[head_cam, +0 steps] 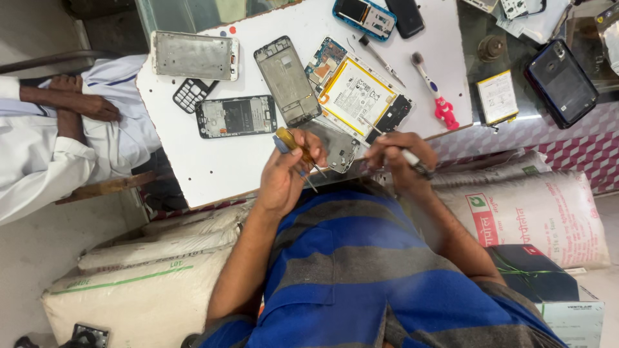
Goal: The person disassembles and reassembles a smartphone on a cluttered workbench. They use a screwdriver to remove screws, detach the back cover, and handle internal components such as the battery and circuit board. The person then reassembles the device by aligning parts and securing screws.
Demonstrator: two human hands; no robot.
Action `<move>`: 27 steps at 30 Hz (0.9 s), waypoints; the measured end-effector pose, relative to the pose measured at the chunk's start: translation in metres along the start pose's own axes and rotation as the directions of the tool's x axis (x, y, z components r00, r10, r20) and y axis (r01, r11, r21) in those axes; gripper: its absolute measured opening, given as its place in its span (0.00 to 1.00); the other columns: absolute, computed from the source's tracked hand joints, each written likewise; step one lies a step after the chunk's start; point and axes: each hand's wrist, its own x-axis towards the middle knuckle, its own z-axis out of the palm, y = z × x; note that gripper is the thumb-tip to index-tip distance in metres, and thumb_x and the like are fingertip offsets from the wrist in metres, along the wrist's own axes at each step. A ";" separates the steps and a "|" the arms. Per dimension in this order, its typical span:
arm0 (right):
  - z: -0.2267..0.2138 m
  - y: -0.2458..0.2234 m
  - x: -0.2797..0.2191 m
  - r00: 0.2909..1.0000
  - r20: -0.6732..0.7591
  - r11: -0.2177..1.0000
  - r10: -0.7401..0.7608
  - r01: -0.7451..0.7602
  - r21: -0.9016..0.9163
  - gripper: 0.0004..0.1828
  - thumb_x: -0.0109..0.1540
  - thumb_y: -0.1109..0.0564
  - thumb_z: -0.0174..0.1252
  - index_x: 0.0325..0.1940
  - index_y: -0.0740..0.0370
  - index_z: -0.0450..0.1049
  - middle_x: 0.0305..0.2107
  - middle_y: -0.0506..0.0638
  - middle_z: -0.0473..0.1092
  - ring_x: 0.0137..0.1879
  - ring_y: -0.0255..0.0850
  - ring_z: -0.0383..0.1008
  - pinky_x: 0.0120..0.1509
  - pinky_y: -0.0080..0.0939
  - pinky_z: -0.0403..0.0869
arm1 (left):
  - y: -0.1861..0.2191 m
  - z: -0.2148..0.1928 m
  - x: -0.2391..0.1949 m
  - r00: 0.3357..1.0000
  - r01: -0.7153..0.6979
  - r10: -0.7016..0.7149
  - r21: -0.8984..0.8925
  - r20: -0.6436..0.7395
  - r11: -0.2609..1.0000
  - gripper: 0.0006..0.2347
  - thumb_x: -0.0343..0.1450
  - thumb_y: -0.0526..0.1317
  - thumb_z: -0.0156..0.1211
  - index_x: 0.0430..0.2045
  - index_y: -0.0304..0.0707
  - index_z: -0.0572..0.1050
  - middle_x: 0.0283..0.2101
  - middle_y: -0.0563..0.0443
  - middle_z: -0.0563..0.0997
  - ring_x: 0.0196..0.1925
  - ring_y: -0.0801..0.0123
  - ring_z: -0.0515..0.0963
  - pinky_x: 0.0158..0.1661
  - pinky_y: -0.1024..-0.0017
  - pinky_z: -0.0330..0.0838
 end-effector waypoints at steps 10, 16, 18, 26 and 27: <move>0.033 -0.043 0.010 0.970 0.230 0.951 0.076 -0.001 -0.310 0.14 0.69 0.60 0.59 0.58 0.66 0.70 0.58 0.63 0.73 0.62 0.47 0.78 0.64 0.44 0.78 | -0.036 0.017 -0.004 0.972 -0.218 0.236 0.483 0.024 0.848 0.13 0.83 0.49 0.46 0.50 0.40 0.58 0.52 0.45 0.70 0.56 0.67 0.70 0.61 0.68 0.65; 0.032 -0.036 0.005 0.984 0.134 0.938 0.117 -0.065 -0.341 0.20 0.62 0.61 0.69 0.54 0.65 0.69 0.51 0.59 0.75 0.52 0.41 0.81 0.56 0.40 0.79 | -0.048 0.031 -0.007 0.948 -0.307 0.284 0.629 0.141 0.714 0.13 0.84 0.48 0.45 0.50 0.40 0.55 0.52 0.43 0.69 0.53 0.68 0.71 0.61 0.69 0.68; 0.027 -0.035 0.005 0.984 0.114 0.926 0.140 -0.089 -0.366 0.19 0.62 0.61 0.69 0.53 0.64 0.69 0.48 0.57 0.77 0.50 0.40 0.81 0.55 0.39 0.79 | -0.048 0.033 -0.003 0.947 -0.320 0.270 0.613 0.176 0.722 0.12 0.84 0.47 0.46 0.50 0.40 0.55 0.52 0.44 0.69 0.51 0.68 0.70 0.58 0.70 0.70; 0.001 -0.032 0.006 0.997 0.014 0.900 0.073 -0.060 -0.431 0.12 0.70 0.60 0.61 0.58 0.61 0.73 0.47 0.51 0.79 0.46 0.38 0.83 0.52 0.37 0.81 | -0.019 0.028 0.007 0.971 -0.208 0.215 0.803 0.103 0.559 0.09 0.82 0.41 0.54 0.45 0.37 0.62 0.42 0.45 0.73 0.41 0.66 0.73 0.44 0.68 0.72; -0.004 -0.031 0.007 0.999 -0.004 0.890 0.046 -0.043 -0.454 0.13 0.70 0.59 0.61 0.59 0.62 0.72 0.49 0.52 0.78 0.50 0.40 0.82 0.55 0.38 0.82 | -0.010 0.025 0.011 0.973 -0.151 0.218 0.917 0.073 0.370 0.09 0.81 0.40 0.56 0.46 0.36 0.65 0.41 0.44 0.75 0.41 0.61 0.76 0.44 0.66 0.73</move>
